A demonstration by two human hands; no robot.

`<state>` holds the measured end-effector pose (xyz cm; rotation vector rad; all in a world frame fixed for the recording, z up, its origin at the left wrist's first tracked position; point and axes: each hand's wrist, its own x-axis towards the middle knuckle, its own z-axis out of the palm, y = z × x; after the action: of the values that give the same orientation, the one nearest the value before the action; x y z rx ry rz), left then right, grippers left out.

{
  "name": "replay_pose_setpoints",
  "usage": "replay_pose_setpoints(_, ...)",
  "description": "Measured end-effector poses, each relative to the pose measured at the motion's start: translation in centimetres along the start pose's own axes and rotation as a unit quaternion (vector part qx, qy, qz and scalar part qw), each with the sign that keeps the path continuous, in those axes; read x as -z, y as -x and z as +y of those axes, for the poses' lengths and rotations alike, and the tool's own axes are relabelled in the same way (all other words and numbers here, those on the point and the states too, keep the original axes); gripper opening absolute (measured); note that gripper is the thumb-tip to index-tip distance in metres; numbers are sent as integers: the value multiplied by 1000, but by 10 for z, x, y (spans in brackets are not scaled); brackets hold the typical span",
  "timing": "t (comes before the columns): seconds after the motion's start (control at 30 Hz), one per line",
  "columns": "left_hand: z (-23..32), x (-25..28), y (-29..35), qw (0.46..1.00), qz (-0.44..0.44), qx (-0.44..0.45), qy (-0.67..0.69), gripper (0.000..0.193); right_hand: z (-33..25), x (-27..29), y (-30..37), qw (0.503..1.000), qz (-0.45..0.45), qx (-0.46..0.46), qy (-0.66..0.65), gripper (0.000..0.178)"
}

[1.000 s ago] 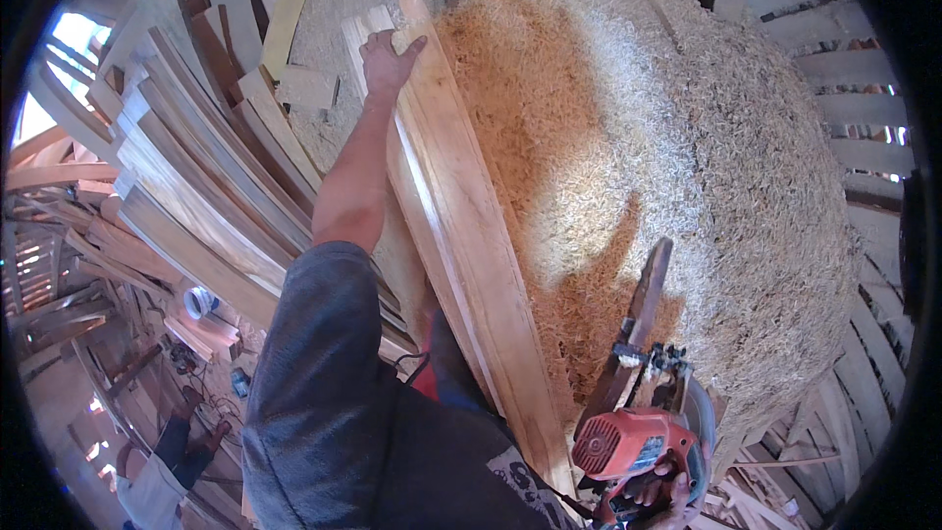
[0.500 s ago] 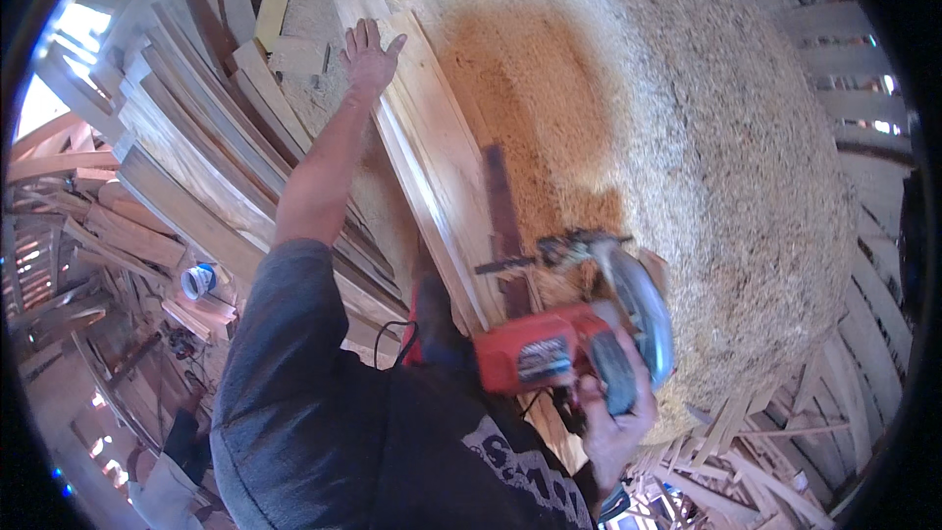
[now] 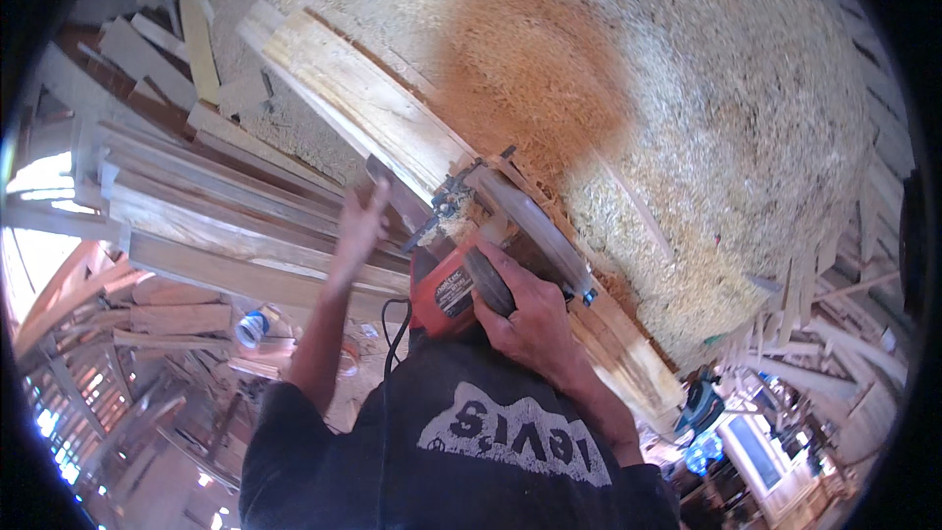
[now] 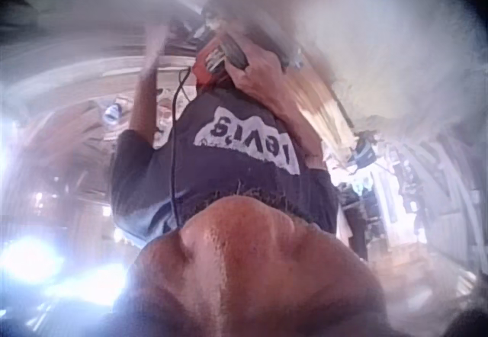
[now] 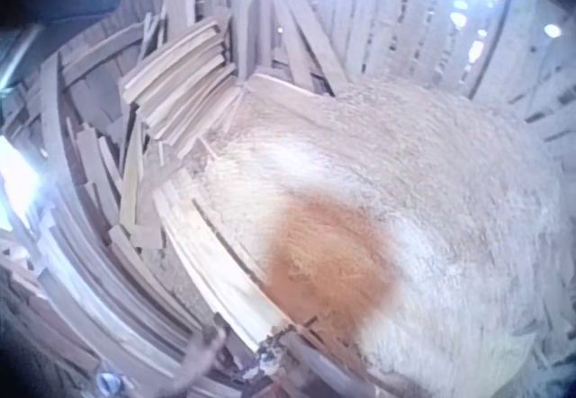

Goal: The person uses a circular saw to cut a long wooden plank into smaller pieces in a workshop. They repeatedly position the saw, cut the wood, and move the cut pieces aside.

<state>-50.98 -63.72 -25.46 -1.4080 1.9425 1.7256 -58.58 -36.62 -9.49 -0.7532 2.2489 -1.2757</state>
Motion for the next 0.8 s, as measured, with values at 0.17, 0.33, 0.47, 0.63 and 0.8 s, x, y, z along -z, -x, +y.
replay_pose_setpoints(0.17,-46,-80,29,990,-54,-93,93,66,16,10,10,999,-28,-5,23,66)
replay_pose_setpoints(0.33,-42,-99,33,997,-19,-66,39,49,18,14,9,997,-56,-43,20,67)
replay_pose_setpoints(0.47,-84,-81,5,975,-80,-64,197,51,22,11,0,998,-61,-33,0,72)
replay_pose_setpoints(0.63,-45,-90,20,994,-13,-67,86,52,39,-5,-1,999,-36,-16,-19,70)
replay_pose_setpoints(0.8,-65,-77,-9,982,-18,-86,164,48,40,-12,-4,999,-36,-12,-37,69)
